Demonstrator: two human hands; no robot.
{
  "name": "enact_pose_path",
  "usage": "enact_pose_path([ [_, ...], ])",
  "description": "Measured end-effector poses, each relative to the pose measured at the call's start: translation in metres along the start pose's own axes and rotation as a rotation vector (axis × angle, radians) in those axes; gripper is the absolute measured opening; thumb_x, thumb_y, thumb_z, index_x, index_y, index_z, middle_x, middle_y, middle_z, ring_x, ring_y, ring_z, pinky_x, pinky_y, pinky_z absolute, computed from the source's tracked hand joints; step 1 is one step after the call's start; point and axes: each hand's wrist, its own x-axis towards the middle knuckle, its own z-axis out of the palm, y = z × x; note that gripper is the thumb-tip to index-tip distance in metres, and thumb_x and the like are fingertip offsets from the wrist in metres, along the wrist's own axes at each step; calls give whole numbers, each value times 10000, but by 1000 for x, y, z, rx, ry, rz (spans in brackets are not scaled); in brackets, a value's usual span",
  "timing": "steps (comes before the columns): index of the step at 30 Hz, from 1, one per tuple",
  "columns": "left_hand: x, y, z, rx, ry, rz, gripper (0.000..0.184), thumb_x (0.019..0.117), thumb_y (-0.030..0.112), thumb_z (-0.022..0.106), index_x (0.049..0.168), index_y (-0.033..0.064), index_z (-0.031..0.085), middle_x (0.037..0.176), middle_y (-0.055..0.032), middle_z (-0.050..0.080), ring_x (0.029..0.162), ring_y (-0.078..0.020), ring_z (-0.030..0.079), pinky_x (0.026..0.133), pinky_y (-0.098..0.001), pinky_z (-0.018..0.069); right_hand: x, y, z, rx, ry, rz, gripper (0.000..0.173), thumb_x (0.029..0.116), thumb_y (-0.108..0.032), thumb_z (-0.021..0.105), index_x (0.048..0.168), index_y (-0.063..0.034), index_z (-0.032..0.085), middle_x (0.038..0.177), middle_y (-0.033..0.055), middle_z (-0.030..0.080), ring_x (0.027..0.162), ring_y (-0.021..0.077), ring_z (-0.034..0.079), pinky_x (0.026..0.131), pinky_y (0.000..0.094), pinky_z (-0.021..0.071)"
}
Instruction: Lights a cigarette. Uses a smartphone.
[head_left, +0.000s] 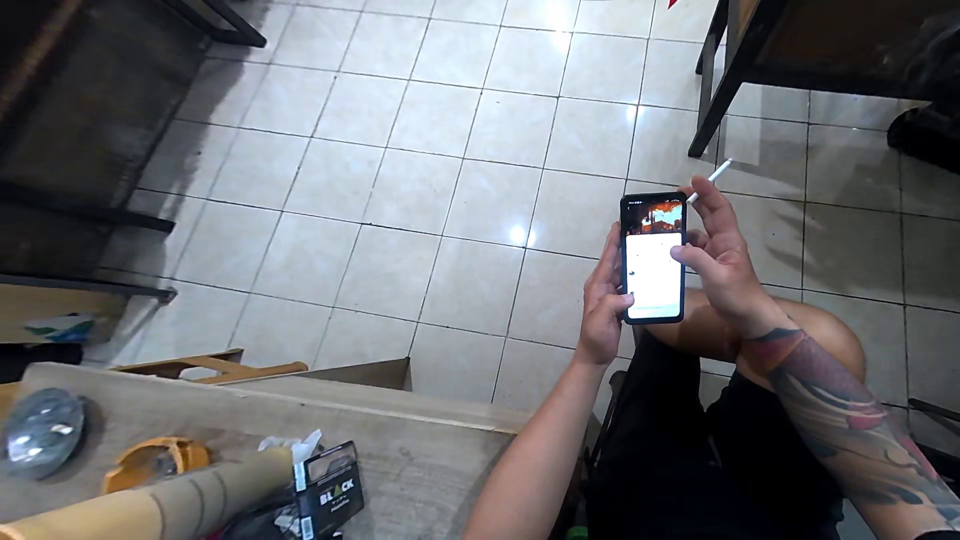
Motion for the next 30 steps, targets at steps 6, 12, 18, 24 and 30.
enact_pose_path([
  [6, -1, 0, 0, 26, 6, 0, 846, 899, 159, 486, 1654, 290, 130, 1504, -130, 487, 1190, -238, 614, 931, -452, 553, 0, 0, 0, 1, -5, -3, 845, 950, 3, 551, 1645, -303, 182, 1648, 29, 297, 1117, 253, 673, 765, 412, 649],
  [12, -1, 1, 2, 93, 5, 24, 890, 876, 107, 524, 1655, 271, 126, 1491, -137, 495, 1174, -249, 625, 932, -451, 562, 0, -2, 1, 22, -4, -1, 846, 943, 11, 549, 1643, -297, 186, 1653, 26, 292, 1124, 254, 671, 772, 416, 647],
  [18, -1, 3, 4, 100, 23, 26, 861, 896, 95, 522, 1652, 264, 147, 1482, -139, 506, 1160, -256, 634, 917, -452, 569, 0, 0, 0, 23, -14, -18, 852, 944, 10, 556, 1644, -294, 177, 1657, 26, 286, 1125, 249, 669, 778, 407, 645],
  [24, -2, 4, 9, 127, 95, 30, 807, 936, 10, 500, 1642, 270, 208, 1383, -153, 583, 1072, -255, 674, 869, -443, 590, 0, -1, 1, 26, -25, -30, 861, 935, 19, 560, 1646, -272, 172, 1656, 34, 286, 1142, 255, 659, 790, 410, 643],
  [30, -1, 4, 10, 141, 107, 41, 802, 944, -29, 502, 1640, 256, 223, 1387, -156, 586, 1072, -258, 680, 874, -434, 594, 0, -1, 1, 20, -25, -25, 863, 934, 27, 550, 1647, -273, 168, 1658, 36, 282, 1128, 256, 667, 779, 410, 646],
])
